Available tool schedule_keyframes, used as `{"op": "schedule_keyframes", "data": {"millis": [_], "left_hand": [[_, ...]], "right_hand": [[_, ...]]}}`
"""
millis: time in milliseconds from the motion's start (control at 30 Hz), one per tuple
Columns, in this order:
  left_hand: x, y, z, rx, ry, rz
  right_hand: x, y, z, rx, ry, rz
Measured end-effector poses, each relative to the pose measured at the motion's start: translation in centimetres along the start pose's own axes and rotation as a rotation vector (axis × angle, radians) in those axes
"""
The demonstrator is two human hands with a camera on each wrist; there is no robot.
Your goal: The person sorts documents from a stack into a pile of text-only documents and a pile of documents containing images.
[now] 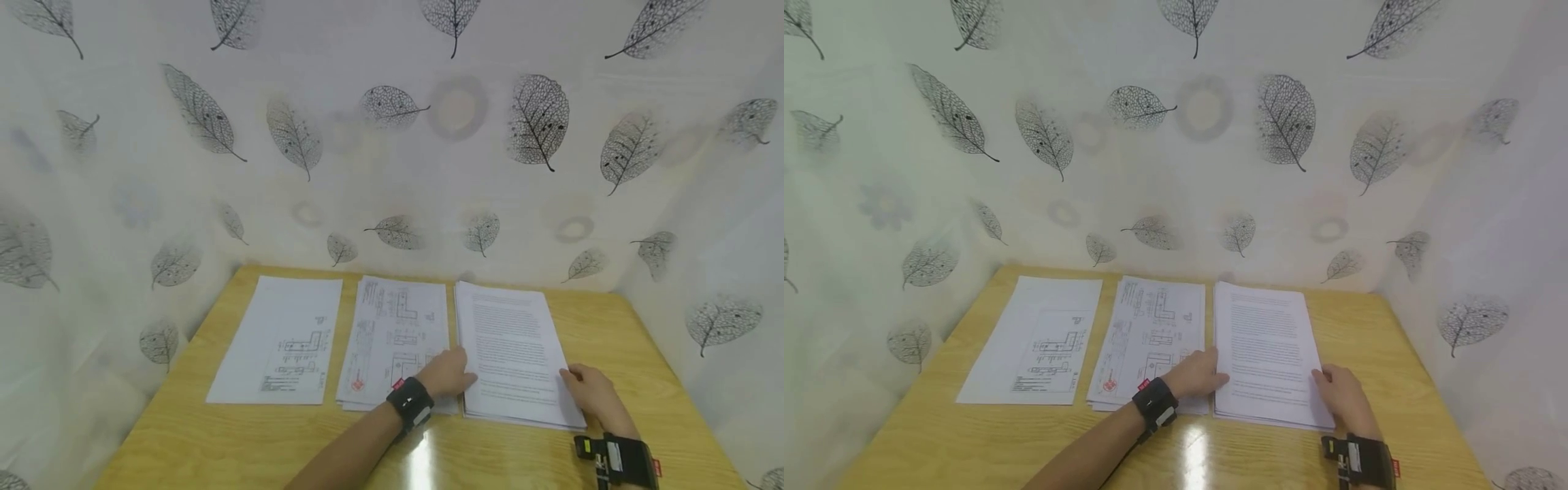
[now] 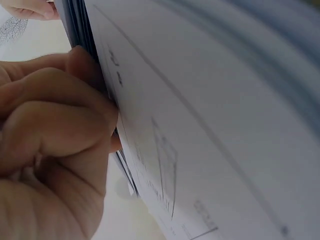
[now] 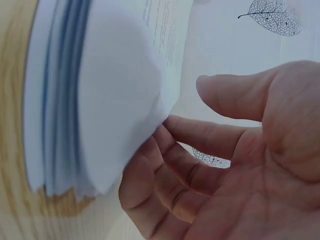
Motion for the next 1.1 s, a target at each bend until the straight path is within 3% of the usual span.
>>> {"op": "schedule_keyframes", "data": {"millis": [233, 433, 500, 733, 933, 1100], "left_hand": [[-0.1, -0.5, 0.0, -0.002, -0.022, 0.107], [-1.0, -1.3, 0.7, 0.062, -0.02, 0.142], [-1.6, -1.8, 1.2, 0.08, -0.008, 0.164], [-5.0, -3.9, 3.5, 0.153, 0.075, 0.215], [-7.6, -6.5, 4.9, 0.135, 0.145, 0.186], [-9.4, -8.1, 6.8, 0.119, 0.231, 0.136]], "right_hand": [[-0.1, 0.2, -0.2, 0.007, 0.019, 0.003], [0.4, -0.8, 0.1, -0.083, 0.168, -0.055], [0.9, -1.7, 0.5, -0.125, 0.216, -0.063], [3.0, -6.3, 1.5, -0.234, 0.25, -0.064], [4.8, -9.7, 1.6, -0.33, 0.267, -0.09], [6.2, -12.2, 1.4, -0.392, 0.236, -0.15]]}}
Point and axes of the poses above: each hand's wrist, its own z-axis away from the middle knuckle, its own x-axis out of the palm, y = z × x, the point moved 3 cm from there along -z, towards the middle knuckle, and after that the axes turned 10 degrees about x, right-handed, at the moved point
